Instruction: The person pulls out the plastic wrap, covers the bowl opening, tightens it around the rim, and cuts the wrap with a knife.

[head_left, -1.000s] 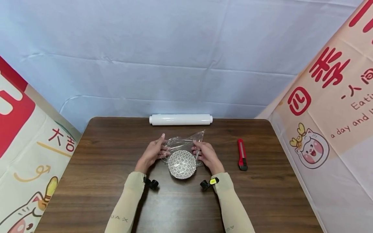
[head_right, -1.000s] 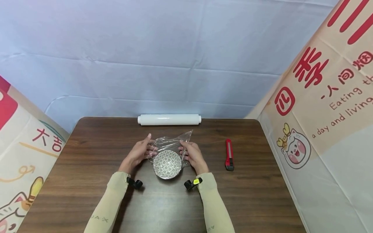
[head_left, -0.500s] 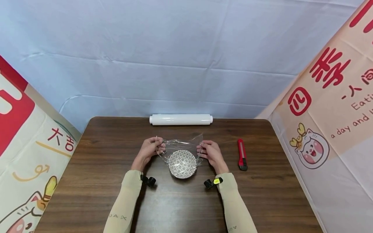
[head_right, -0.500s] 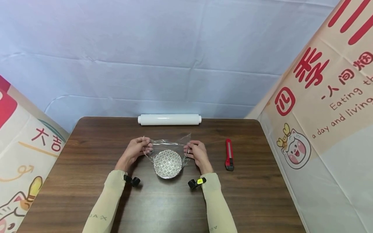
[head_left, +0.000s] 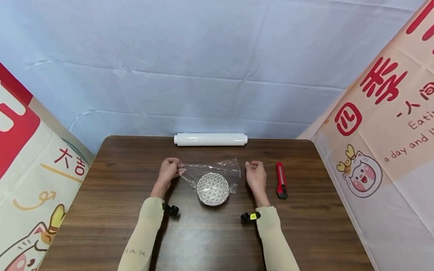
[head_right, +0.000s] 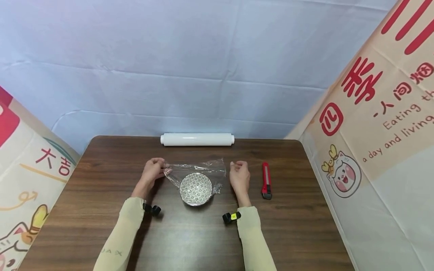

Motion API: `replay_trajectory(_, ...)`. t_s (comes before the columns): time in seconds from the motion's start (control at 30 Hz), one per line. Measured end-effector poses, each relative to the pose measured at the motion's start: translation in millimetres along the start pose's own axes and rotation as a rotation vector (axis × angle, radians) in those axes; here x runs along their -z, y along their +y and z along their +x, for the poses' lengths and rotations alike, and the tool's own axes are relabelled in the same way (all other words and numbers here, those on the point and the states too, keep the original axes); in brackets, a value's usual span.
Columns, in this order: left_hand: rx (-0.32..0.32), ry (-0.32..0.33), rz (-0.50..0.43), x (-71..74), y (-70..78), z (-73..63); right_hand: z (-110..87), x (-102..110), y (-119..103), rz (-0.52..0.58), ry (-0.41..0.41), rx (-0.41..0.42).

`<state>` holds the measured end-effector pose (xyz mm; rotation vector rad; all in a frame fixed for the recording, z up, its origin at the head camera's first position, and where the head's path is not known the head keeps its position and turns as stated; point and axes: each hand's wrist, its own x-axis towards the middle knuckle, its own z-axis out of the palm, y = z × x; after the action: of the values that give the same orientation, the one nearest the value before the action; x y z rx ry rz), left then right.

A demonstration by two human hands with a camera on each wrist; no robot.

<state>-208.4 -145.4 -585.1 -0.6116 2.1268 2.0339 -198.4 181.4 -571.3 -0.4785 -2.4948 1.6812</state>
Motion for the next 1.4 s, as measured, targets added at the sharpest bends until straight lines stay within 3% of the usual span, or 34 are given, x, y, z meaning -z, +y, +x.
replay_trajectory(0.07,-0.125,0.138,0.138,-1.1,5.9,-8.7,-10.9,3,-5,-0.093,0.072,0.137)
replay_trajectory(0.13,-0.27,0.257,0.235,-3.9,10.6,-22.2,-24.4,3,-7,-0.107,0.054,0.273)
replay_trajectory(0.17,-0.354,0.284,0.264,-6.7,12.0,-30.1,-31.6,3,-7,-0.111,0.027,0.333)
replay_trajectory(0.23,-0.515,0.228,0.277,-13.7,12.8,-46.4,-44.5,-1,-6,-0.141,-0.032,0.437)
replay_trajectory(0.3,-0.646,0.101,0.322,-22.3,10.8,-60.9,-53.3,-7,-2,-0.17,-0.092,0.519)
replay_trajectory(0.43,-0.783,-0.13,0.448,-38.8,2.6,-75.4,-61.2,-17,5,-0.207,-0.167,0.653)
replay_trajectory(0.5,-0.806,-0.18,0.488,-44.8,-1.9,-76.6,-62.4,-20,6,-0.204,-0.188,0.698)
replay_trajectory(0.6,-0.819,-0.198,0.512,-50.4,-7.5,-75.0,-62.2,-25,7,-0.199,-0.2,0.708)
replay_trajectory(0.9,-0.745,-0.122,0.57,-58.8,-25.3,-71.1,-64.1,-36,9,-0.229,-0.206,0.578)
replay_trajectory(1.13,-0.8,-0.073,0.578,-59.8,-30.2,-69.9,-70.0,-38,14,-0.225,-0.207,0.498)
replay_trajectory(1.4,-0.683,-0.065,0.587,-57.3,-40.3,-70.4,-76.6,-38,17,-0.226,-0.222,0.391)
